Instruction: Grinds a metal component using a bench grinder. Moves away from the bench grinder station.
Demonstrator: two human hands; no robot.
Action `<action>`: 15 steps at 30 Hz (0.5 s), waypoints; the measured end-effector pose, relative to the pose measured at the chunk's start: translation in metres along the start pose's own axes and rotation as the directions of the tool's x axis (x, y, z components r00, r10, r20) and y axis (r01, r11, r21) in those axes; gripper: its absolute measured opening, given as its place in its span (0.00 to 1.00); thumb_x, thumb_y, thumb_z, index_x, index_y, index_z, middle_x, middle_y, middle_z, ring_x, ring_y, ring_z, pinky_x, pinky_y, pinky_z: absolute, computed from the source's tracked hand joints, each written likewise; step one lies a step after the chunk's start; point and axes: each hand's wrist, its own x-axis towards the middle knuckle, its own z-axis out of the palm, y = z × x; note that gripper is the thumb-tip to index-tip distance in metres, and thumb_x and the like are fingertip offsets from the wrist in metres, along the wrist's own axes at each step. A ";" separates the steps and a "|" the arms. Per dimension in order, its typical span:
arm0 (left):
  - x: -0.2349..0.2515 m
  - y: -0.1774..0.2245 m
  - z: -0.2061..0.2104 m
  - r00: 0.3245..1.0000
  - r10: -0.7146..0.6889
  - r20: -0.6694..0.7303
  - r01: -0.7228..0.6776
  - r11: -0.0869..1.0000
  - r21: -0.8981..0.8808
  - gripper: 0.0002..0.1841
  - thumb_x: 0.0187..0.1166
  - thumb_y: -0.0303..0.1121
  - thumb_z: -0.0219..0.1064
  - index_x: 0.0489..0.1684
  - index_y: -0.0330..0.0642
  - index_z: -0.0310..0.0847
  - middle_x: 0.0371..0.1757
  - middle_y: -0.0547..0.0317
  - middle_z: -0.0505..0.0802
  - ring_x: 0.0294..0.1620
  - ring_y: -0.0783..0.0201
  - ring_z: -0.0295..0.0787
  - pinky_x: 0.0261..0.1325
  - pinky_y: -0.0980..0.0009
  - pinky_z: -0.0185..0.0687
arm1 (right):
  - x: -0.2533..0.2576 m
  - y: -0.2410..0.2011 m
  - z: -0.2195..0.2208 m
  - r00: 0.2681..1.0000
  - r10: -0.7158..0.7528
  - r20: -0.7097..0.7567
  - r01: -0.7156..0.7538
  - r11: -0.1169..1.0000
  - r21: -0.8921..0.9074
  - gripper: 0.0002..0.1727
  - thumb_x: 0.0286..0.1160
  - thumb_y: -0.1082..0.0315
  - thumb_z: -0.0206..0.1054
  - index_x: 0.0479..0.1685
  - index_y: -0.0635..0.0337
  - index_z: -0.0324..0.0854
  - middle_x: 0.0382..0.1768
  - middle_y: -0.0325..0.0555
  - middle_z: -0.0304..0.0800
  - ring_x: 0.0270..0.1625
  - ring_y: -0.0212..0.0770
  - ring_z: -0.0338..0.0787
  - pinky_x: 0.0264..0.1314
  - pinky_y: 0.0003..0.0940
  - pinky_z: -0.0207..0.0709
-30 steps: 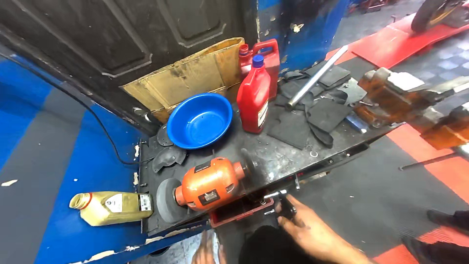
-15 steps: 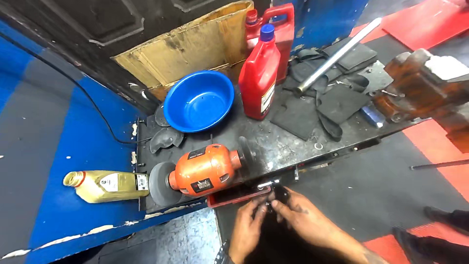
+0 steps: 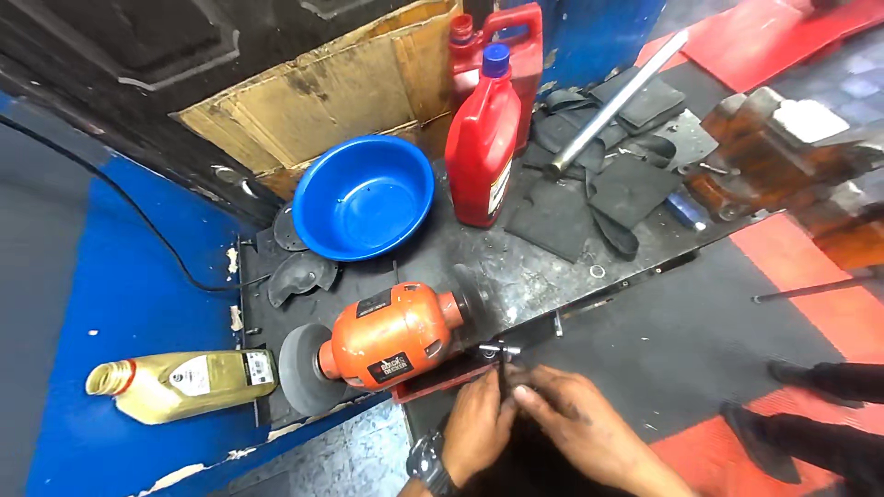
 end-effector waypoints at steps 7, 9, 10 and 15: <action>0.005 -0.028 -0.001 0.964 0.264 0.041 -0.261 0.898 0.354 0.24 0.92 0.45 0.50 0.60 0.33 0.85 0.56 0.46 0.94 0.54 0.53 0.95 0.57 0.59 0.91 | 0.013 0.002 0.022 0.920 0.391 -0.014 -0.283 0.690 0.666 0.23 0.95 0.51 0.45 0.71 0.57 0.70 0.36 0.51 0.91 0.31 0.47 0.92 0.30 0.40 0.89; 0.005 -0.040 -0.003 0.915 0.404 0.006 -0.375 0.842 0.387 0.20 0.89 0.42 0.53 0.54 0.34 0.87 0.51 0.47 0.95 0.51 0.55 0.96 0.57 0.61 0.92 | 0.015 0.004 0.027 0.902 0.432 -0.022 -0.289 0.641 0.711 0.19 0.96 0.56 0.45 0.69 0.58 0.70 0.34 0.51 0.89 0.28 0.46 0.91 0.29 0.39 0.88; 0.005 -0.046 -0.004 0.882 0.470 -0.021 -0.424 0.814 0.396 0.19 0.88 0.41 0.54 0.50 0.35 0.87 0.48 0.48 0.96 0.50 0.55 0.96 0.57 0.62 0.92 | 0.015 0.005 0.029 0.905 0.426 -0.020 -0.285 0.639 0.715 0.17 0.96 0.58 0.46 0.68 0.59 0.70 0.34 0.50 0.89 0.27 0.45 0.91 0.29 0.39 0.89; 0.000 -0.062 -0.011 0.848 0.512 -0.137 -0.469 0.845 0.258 0.24 0.91 0.50 0.51 0.50 0.42 0.90 0.48 0.54 0.96 0.57 0.59 0.92 0.63 0.63 0.88 | 0.010 0.012 0.030 0.953 0.270 0.138 -0.298 0.749 0.591 0.18 0.94 0.58 0.48 0.68 0.57 0.75 0.37 0.46 0.90 0.29 0.41 0.90 0.32 0.36 0.87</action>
